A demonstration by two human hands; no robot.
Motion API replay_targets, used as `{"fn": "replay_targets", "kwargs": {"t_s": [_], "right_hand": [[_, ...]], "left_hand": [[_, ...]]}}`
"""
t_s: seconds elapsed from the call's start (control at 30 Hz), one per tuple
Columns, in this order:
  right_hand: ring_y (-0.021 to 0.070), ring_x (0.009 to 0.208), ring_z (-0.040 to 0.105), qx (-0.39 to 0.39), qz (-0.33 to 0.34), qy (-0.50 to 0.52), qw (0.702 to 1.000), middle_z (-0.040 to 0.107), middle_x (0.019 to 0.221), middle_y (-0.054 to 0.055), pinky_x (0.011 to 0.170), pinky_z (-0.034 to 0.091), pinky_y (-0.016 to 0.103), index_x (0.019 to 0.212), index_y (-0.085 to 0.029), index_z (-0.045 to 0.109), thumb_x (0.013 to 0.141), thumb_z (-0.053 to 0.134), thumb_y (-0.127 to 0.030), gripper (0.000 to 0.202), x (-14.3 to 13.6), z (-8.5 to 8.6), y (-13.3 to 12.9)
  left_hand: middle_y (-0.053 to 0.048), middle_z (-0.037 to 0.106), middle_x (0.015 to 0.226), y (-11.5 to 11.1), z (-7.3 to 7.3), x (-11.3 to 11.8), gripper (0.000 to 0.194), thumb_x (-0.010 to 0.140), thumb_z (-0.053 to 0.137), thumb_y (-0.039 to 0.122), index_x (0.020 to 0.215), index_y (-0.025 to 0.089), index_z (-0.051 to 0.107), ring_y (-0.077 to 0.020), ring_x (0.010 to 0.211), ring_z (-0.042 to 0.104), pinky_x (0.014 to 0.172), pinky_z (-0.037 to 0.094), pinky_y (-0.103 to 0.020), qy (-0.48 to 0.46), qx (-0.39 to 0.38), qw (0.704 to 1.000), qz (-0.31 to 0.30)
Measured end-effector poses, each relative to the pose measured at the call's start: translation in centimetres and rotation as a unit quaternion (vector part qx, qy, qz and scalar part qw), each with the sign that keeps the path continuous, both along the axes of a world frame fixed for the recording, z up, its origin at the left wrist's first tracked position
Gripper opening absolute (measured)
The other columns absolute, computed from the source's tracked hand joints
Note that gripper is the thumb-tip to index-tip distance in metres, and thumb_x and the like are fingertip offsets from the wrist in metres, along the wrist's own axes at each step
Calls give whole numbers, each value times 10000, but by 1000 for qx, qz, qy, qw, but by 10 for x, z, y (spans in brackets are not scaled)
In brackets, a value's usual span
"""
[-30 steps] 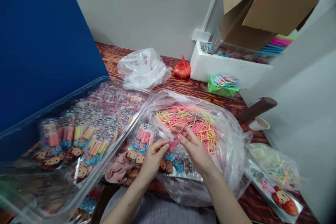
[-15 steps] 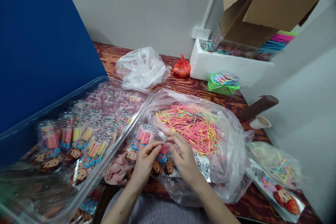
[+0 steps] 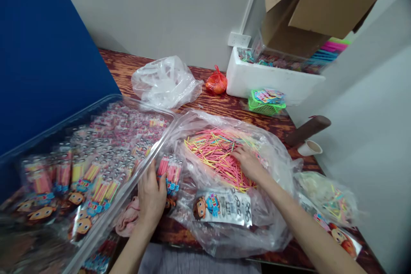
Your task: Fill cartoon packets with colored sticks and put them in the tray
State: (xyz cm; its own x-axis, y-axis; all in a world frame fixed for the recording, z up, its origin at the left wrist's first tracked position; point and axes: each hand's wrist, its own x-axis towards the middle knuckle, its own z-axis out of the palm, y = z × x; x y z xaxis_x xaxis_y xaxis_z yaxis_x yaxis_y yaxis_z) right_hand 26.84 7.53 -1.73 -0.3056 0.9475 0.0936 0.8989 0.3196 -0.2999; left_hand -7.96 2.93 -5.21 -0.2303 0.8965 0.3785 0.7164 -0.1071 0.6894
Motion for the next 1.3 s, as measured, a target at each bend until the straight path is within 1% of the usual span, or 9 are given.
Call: {"fn": "replay_targets", "kwargs": {"t_s": [0.1,0.2,0.43,0.67,0.8,0.87,0.97,1.13,1.3], "right_hand": [[265,1114,486,30,84,-151,985,643,1110,121,986,351,422,1156,-185,644,887,479,-37,348,0,-1,4],[271,1068,497,62,119,-209,969,642,1078,123,957,350,417,1112,-170,632,928,480,-110,246,-8,-3,3],[265,911,511,78,143,-223,961,641,954,118,834,367,383,937,-169,628,938,471,-140,159,-15,-11,7],[249,871,525,74,164,-221,958,644,907,109,819,362,363,928,-169,619,937,453,-121,173,-16,6,17],[231,852,529,0,132,-44,990,639,876,93,832,356,353,863,-178,612,909,450,-81,194,-21,18,22],[221,818,522,-35,94,68,993,631,833,75,818,359,347,814,-186,604,890,449,-75,206,-22,22,27],[203,762,513,-47,56,141,987,620,788,45,777,378,333,760,-201,592,877,458,-109,200,-22,26,36],[177,644,533,-81,-7,285,955,600,660,-14,685,423,310,662,-226,558,844,521,-221,186,-27,28,39],[191,673,608,-102,-50,427,897,663,706,-8,702,474,329,738,-222,614,864,519,-364,212,-47,12,11]], "left_hand": [[-208,475,1416,1,-5,3,594,918,481,385,1437,119,365,-364,1330,412,1095,321,-551,72,0,997,-7],[-204,459,1427,-2,0,5,617,929,469,382,1472,137,309,-366,1339,400,1088,330,-550,100,0,995,-14],[-145,491,1366,-6,17,8,496,934,459,352,1408,211,421,-321,1308,431,1091,349,-518,87,4,995,-39],[-120,467,1384,-12,27,9,406,933,473,321,1328,232,506,-296,1313,428,1100,353,-490,68,11,996,-57],[-126,472,1382,-15,35,18,375,940,483,313,1304,230,513,-298,1283,448,1074,376,-500,73,22,994,-72],[-124,468,1391,-17,37,24,354,940,489,300,1287,235,520,-296,1285,447,1063,387,-498,69,26,994,-85],[-112,450,1417,-19,38,33,344,941,489,267,1283,248,515,-288,1327,414,1077,381,-498,51,28,992,-114],[-103,460,1412,-21,38,50,359,931,496,237,1288,253,517,-280,1330,417,1091,371,-511,24,14,988,-152],[-112,481,1406,-28,40,70,357,926,495,209,1279,240,537,-274,1315,443,1077,395,-496,5,7,981,-194]]}}
